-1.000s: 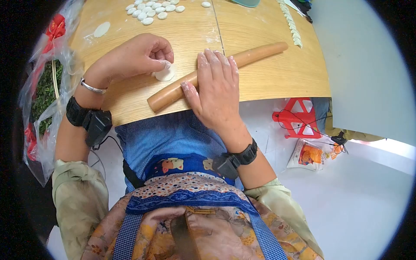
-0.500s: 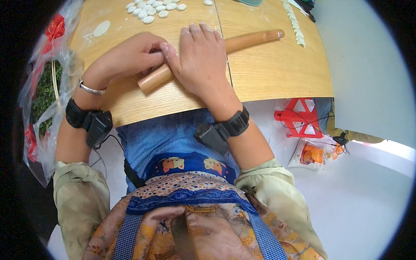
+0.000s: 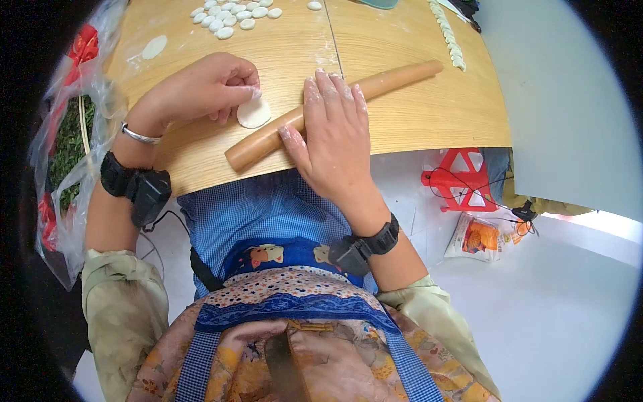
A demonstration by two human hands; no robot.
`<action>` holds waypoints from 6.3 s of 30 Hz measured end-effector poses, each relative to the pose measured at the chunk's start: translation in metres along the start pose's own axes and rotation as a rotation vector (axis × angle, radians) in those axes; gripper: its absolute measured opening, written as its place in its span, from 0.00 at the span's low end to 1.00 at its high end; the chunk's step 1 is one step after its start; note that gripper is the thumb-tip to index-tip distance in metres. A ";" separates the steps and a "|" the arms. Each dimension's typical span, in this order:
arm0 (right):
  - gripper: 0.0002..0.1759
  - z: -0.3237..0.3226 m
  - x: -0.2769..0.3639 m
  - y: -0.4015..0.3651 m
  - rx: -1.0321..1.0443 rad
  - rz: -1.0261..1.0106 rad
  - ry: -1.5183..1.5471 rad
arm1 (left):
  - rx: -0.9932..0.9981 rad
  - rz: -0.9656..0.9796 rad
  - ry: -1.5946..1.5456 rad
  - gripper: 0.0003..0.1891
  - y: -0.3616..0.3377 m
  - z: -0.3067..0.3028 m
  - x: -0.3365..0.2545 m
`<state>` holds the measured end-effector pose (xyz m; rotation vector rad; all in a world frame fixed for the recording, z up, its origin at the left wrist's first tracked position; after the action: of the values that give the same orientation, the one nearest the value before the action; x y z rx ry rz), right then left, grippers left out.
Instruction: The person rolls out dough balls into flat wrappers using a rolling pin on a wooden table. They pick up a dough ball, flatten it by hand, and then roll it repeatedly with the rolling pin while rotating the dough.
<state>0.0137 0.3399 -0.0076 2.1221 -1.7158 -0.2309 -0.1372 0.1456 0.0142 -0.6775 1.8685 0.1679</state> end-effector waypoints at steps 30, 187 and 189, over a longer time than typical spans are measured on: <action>0.37 0.006 0.000 0.008 -0.020 -0.007 0.018 | -0.109 0.052 0.068 0.13 0.003 -0.002 0.003; 0.36 0.012 -0.004 0.022 -0.036 -0.026 0.002 | -0.184 0.087 0.262 0.19 0.006 -0.007 0.002; 0.36 0.016 -0.004 0.034 -0.038 -0.028 0.015 | -0.208 0.108 0.183 0.21 0.008 -0.003 0.007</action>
<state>-0.0238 0.3348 -0.0090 2.1162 -1.6616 -0.2530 -0.1456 0.1488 0.0078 -0.7542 2.0840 0.3856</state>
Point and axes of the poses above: each hand's wrist, its own y-axis towards the middle knuckle, its own z-axis out of the palm, x = y × z, the point moved 1 cm from there along y, towards the middle knuckle, and after that the axes turned 1 degree about y, right-handed, at the moved point
